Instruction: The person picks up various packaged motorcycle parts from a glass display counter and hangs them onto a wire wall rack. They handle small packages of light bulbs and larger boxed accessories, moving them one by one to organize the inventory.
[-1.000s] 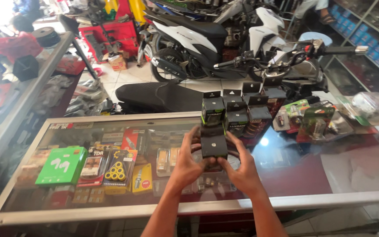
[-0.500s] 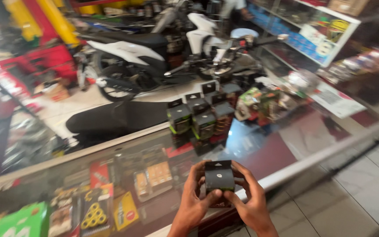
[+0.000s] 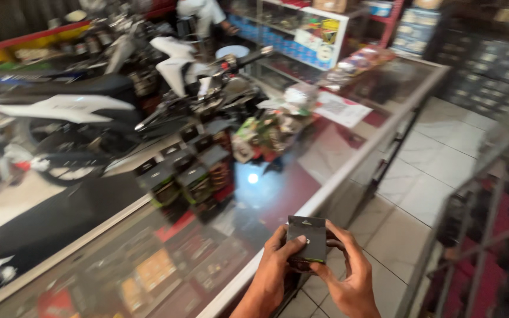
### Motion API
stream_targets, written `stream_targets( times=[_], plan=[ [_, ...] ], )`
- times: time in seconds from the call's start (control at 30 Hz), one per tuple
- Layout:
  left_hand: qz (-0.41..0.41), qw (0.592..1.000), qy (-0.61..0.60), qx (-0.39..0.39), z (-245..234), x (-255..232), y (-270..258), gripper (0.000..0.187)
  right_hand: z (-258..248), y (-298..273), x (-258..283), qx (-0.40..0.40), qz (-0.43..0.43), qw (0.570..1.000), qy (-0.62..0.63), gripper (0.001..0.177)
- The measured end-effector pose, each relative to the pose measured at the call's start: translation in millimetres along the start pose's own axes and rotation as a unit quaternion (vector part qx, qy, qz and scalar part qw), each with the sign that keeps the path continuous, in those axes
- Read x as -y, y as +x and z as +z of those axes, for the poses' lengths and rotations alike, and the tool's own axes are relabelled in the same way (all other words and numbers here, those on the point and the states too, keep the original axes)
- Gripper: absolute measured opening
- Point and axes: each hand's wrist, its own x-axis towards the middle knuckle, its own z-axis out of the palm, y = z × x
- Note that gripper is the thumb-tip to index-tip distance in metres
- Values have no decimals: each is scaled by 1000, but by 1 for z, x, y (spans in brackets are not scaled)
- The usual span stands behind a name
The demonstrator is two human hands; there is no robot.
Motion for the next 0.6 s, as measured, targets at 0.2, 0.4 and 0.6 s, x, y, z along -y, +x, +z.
stream_targets(
  times=[0.2,0.4,0.6],
  plan=[
    [-43,998,45,23,54,25,24,20,-59,-7,10,-49,29,997,-53,79],
    [-86,989,110,53,104,57,35,16,-115,-20,12,-82,33,991,-104,65],
    [-41,982,169,79,150,86,45,10,-165,-40,6,-112,35,985,-126,52]
  ],
)
